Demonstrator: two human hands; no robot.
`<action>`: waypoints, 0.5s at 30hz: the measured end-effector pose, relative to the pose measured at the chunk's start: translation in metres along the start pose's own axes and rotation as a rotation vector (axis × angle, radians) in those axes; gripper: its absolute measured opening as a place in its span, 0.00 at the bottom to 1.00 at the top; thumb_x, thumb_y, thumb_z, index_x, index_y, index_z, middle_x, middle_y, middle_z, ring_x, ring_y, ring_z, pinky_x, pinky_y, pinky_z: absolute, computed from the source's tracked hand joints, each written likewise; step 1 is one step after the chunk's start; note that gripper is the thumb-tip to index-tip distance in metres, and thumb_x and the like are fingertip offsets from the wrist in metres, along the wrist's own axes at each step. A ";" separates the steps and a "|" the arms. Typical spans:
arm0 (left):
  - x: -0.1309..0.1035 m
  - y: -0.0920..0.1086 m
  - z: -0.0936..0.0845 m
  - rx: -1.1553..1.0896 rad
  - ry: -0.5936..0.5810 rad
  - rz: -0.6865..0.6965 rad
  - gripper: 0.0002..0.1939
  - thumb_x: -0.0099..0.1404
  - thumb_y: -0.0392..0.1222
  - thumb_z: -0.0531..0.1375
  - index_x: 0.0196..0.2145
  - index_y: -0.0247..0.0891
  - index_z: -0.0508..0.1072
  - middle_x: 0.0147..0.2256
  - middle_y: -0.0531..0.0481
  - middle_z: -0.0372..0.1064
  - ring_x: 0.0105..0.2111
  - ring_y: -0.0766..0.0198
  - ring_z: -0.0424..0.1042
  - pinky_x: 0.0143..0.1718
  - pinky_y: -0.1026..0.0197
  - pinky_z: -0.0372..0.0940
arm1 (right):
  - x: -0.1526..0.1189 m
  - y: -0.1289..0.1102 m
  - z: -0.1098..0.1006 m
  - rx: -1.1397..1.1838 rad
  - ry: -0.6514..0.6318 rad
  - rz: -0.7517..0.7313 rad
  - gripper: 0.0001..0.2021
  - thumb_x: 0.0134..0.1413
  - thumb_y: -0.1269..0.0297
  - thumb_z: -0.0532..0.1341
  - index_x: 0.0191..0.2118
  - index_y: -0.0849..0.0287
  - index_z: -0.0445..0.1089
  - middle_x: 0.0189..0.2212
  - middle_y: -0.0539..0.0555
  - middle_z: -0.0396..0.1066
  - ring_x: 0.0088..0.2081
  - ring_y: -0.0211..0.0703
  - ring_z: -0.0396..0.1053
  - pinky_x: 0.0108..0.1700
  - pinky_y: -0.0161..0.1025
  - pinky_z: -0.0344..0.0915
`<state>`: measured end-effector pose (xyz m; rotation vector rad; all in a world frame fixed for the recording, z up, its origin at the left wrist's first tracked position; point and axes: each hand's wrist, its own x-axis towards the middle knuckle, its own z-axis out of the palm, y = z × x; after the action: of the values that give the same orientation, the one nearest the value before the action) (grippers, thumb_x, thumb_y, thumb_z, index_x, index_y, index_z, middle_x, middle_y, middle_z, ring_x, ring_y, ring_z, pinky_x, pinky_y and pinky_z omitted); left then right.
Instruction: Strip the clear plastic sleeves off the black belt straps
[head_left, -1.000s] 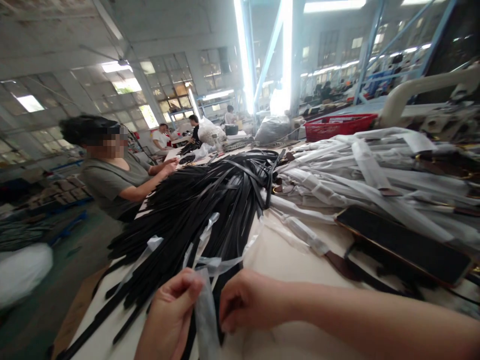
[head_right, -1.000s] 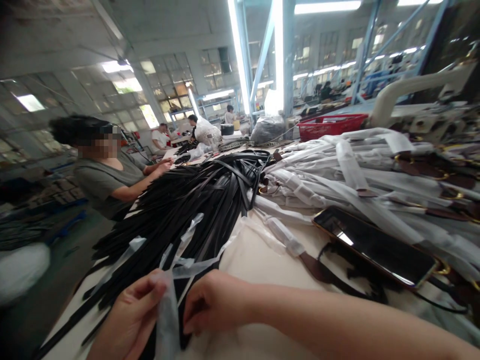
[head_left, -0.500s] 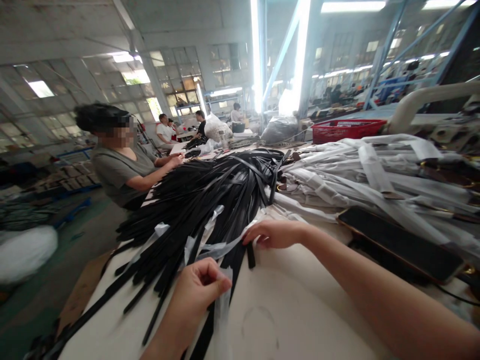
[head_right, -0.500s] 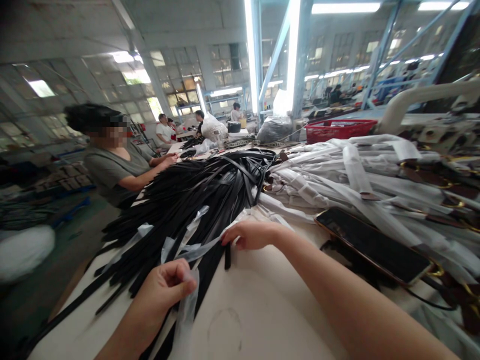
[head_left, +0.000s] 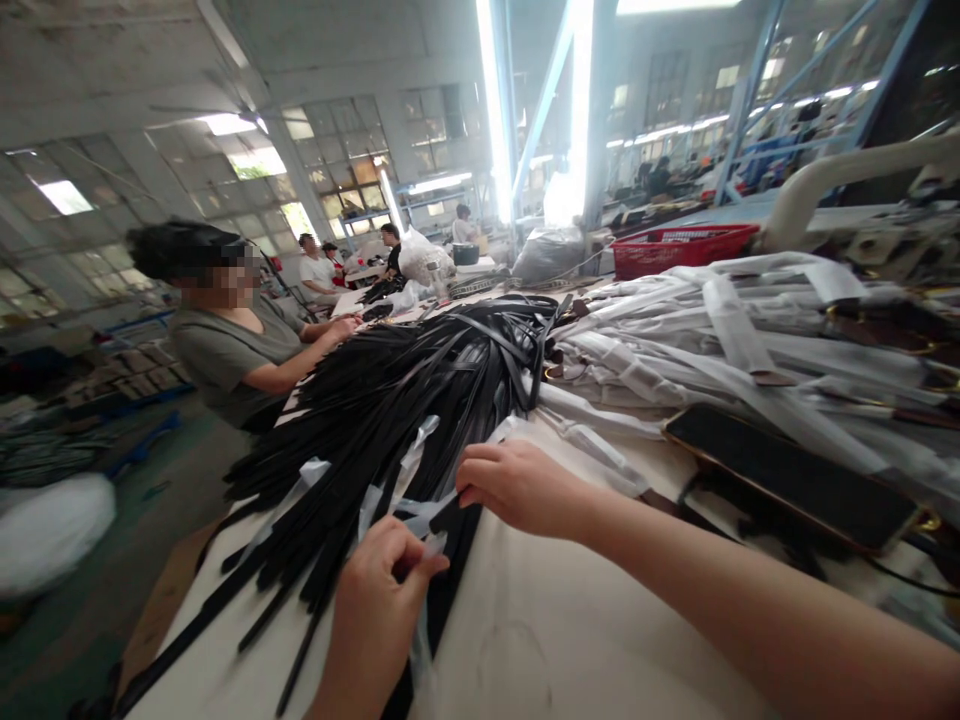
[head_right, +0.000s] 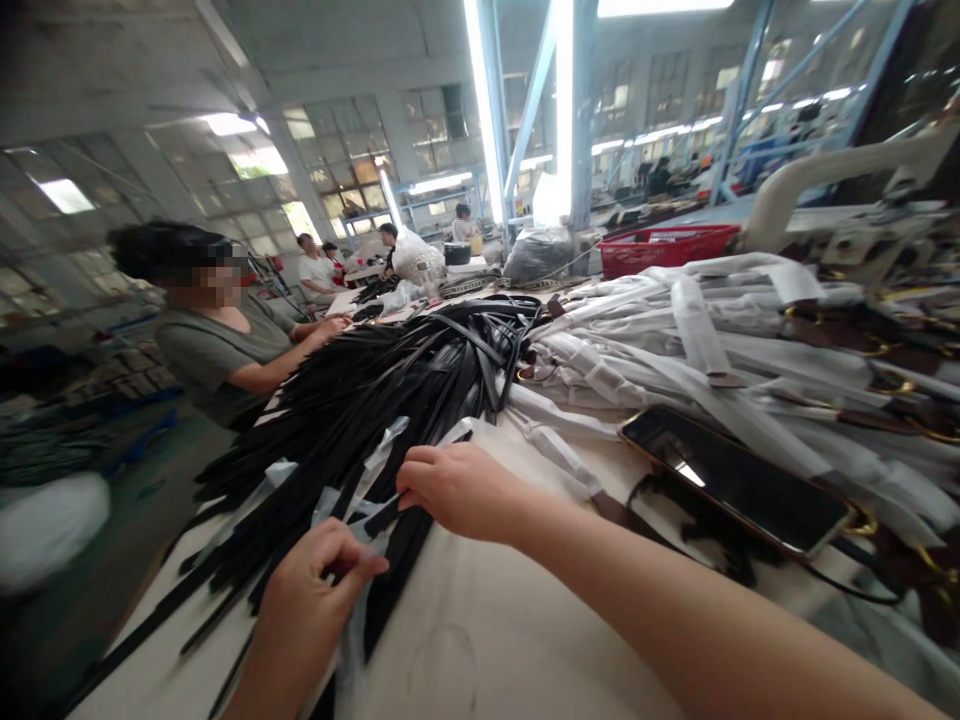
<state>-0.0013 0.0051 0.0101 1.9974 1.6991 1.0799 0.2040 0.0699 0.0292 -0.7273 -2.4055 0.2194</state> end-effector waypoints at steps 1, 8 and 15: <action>0.000 -0.001 0.000 0.006 -0.004 0.005 0.16 0.50 0.40 0.67 0.15 0.39 0.63 0.20 0.56 0.58 0.23 0.65 0.59 0.27 0.63 0.52 | 0.000 0.001 0.002 -0.043 -0.017 0.007 0.04 0.63 0.67 0.58 0.37 0.59 0.69 0.35 0.51 0.70 0.32 0.36 0.68 0.32 0.32 0.56; -0.001 0.000 0.002 0.018 -0.015 0.021 0.15 0.52 0.40 0.66 0.16 0.39 0.64 0.21 0.56 0.59 0.23 0.65 0.61 0.28 0.63 0.53 | -0.002 0.009 0.009 -0.175 -0.083 -0.075 0.08 0.65 0.62 0.55 0.35 0.58 0.68 0.34 0.50 0.68 0.32 0.35 0.68 0.32 0.34 0.54; -0.002 0.004 0.002 -0.095 -0.025 0.000 0.06 0.54 0.40 0.65 0.21 0.41 0.76 0.27 0.50 0.70 0.30 0.59 0.68 0.34 0.63 0.59 | -0.003 0.001 0.005 -0.235 -0.158 -0.145 0.07 0.65 0.66 0.55 0.34 0.59 0.67 0.33 0.51 0.69 0.34 0.38 0.68 0.33 0.35 0.56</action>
<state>0.0026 0.0024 0.0107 1.9442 1.6043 1.1100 0.2033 0.0693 0.0231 -0.6545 -2.6518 -0.0692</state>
